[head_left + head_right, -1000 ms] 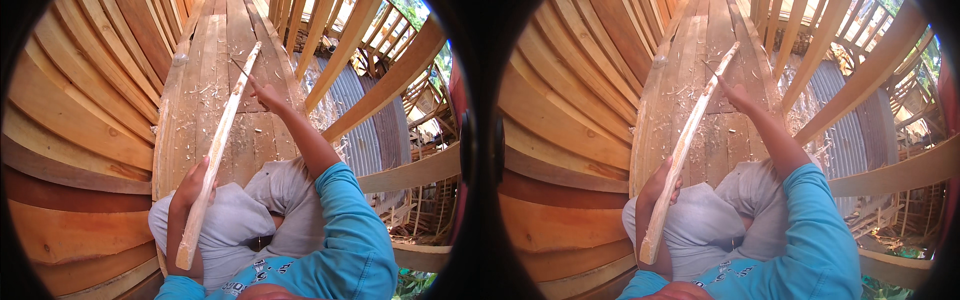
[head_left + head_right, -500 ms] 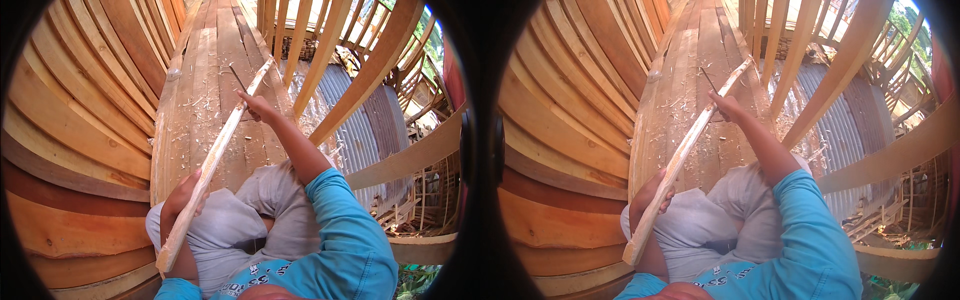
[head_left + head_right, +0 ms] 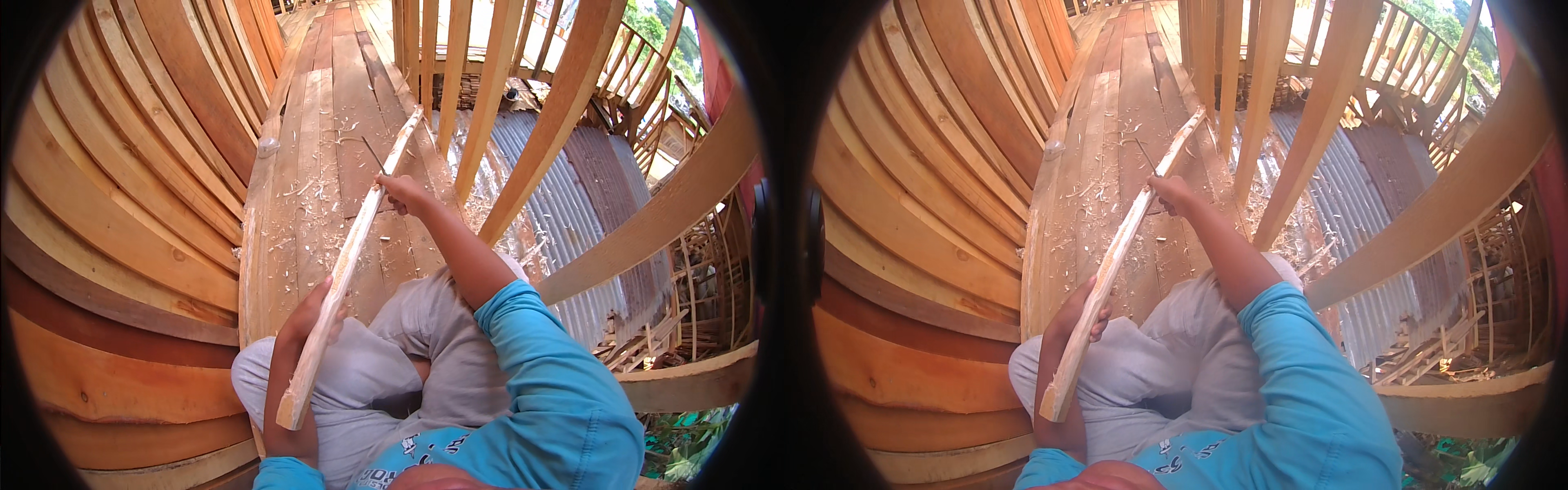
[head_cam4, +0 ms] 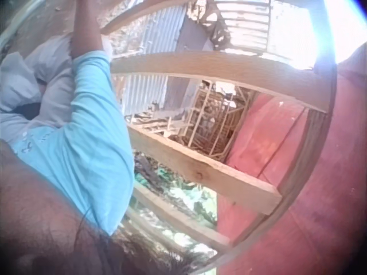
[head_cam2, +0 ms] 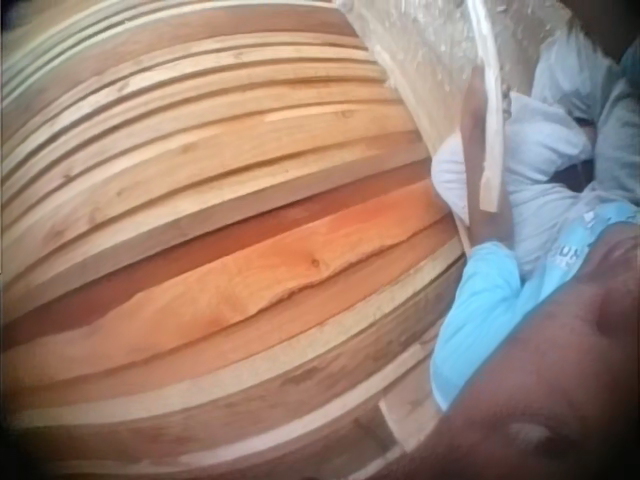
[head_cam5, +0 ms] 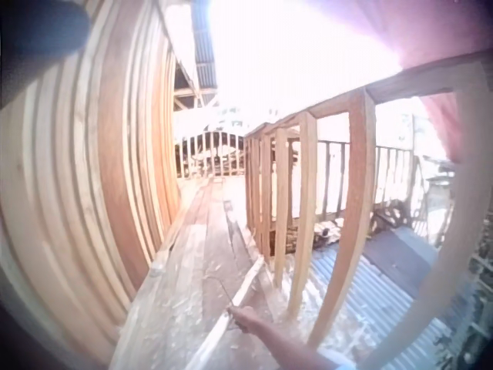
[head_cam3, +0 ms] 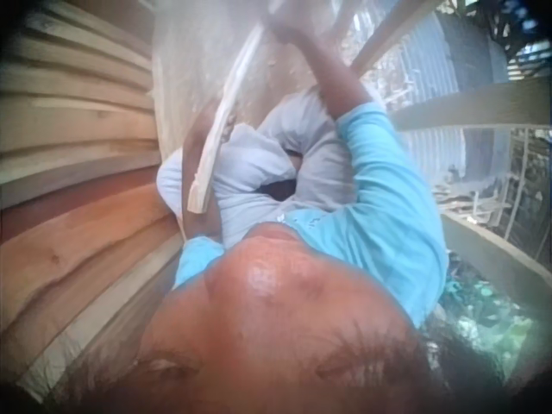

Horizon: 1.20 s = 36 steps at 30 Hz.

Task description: The person carves a long piece of wood using a knife, removing shavings and shaping the surface. They rotate the wood to work on different sides and continue shaving until the piece is smoother.

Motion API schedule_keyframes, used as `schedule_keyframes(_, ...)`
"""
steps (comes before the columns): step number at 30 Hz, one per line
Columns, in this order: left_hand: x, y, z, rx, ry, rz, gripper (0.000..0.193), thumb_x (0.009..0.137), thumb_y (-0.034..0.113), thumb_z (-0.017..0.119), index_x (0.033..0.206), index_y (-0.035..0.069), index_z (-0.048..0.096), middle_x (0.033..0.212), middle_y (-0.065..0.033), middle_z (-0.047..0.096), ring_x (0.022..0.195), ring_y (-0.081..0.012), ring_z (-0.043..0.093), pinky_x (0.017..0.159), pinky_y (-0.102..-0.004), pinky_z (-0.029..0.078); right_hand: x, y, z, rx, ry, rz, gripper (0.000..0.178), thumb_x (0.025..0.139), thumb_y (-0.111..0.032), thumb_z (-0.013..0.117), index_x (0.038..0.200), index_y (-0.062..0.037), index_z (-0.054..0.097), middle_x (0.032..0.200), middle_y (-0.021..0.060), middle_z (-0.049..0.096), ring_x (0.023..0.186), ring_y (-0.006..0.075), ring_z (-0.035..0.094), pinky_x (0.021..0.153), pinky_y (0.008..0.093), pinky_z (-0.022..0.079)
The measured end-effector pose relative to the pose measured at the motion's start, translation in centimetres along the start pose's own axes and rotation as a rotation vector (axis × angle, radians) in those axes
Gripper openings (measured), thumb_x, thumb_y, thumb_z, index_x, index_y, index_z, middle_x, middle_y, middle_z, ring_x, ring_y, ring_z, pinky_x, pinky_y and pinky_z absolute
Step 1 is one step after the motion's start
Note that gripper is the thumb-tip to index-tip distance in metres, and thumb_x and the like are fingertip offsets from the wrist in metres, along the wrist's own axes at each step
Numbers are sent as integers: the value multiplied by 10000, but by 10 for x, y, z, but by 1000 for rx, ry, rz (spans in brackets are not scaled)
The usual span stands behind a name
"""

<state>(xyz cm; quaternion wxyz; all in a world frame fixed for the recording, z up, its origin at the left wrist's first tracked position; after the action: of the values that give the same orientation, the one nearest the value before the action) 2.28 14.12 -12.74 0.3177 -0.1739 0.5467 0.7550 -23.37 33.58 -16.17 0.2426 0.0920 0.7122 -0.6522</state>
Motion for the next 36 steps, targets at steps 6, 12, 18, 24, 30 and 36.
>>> schedule_keyframes(6, 2, 5, 6, -82, -144, 67, 460, 1003, 491, 368, 1016, 65, 541, 630, -32, 500, 433, -147, 494, 359, -292, 400, -8, 1, -2, 4, -18, -9, 383, 924, -403, 591, 759, -64, 520, 596, -2, 376, 447, 109, 314, 406, 301, 235)
schedule_keyframes(12, 31, 7, -2, -408, -316, 66, 460, 992, 457, 412, 1008, 17, 544, 668, -77, 487, 477, -154, 450, 402, -258, 407, -24, -12, -1, -214, 130, -178, 443, 956, -448, 547, 796, -35, 521, 602, 17, 429, 445, 127, 389, 402, 317, 303)
schedule_keyframes(18, 24, 13, 11, -337, -347, 14, 472, 972, 480, 453, 1001, 18, 545, 653, -71, 477, 448, -143, 429, 381, -248, 386, -1, -11, -31, -459, 246, -489, 342, 988, -322, 500, 930, -6, 615, 688, 75, 568, 580, 164, 544, 528, 348, 435)
schedule_keyframes(24, 22, 8, -2, -298, -296, 8, 467, 966, 501, 454, 1013, 46, 549, 623, -35, 482, 407, -132, 441, 345, -245, 366, -25, -23, -16, -678, 191, -450, 310, 926, -192, 483, 1126, -54, 675, 1048, 227, 679, 1017, 350, 642, 886, 415, 476)
schedule_keyframes(30, 24, 10, 2, -233, -277, -13, 491, 964, 531, 435, 1042, 60, 548, 620, -23, 481, 398, -114, 435, 333, -234, 350, -18, -27, -20, -862, 121, -497, 433, 937, -351, 465, 1072, 2, 677, 1021, 236, 682, 1001, 383, 642, 862, 434, 491)
schedule_keyframes(36, 15, 14, -4, -122, -195, 4, 506, 966, 540, 423, 1061, 60, 551, 605, -4, 470, 392, -102, 429, 331, -229, 341, -47, -39, 4, -1055, 107, -385, 676, 905, -605, 478, 944, 26, 717, 917, 261, 689, 909, 412, 665, 818, 466, 512)
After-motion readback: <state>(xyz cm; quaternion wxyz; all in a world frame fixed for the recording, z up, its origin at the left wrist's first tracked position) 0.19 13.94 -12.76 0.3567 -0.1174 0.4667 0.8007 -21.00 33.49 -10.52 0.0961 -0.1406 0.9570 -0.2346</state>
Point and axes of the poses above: each hand's wrist, its own x-axis towards the middle knuckle, its own z-axis out of the palm, y = z × x, the point moved 5 cm from there along x, towards the middle knuckle
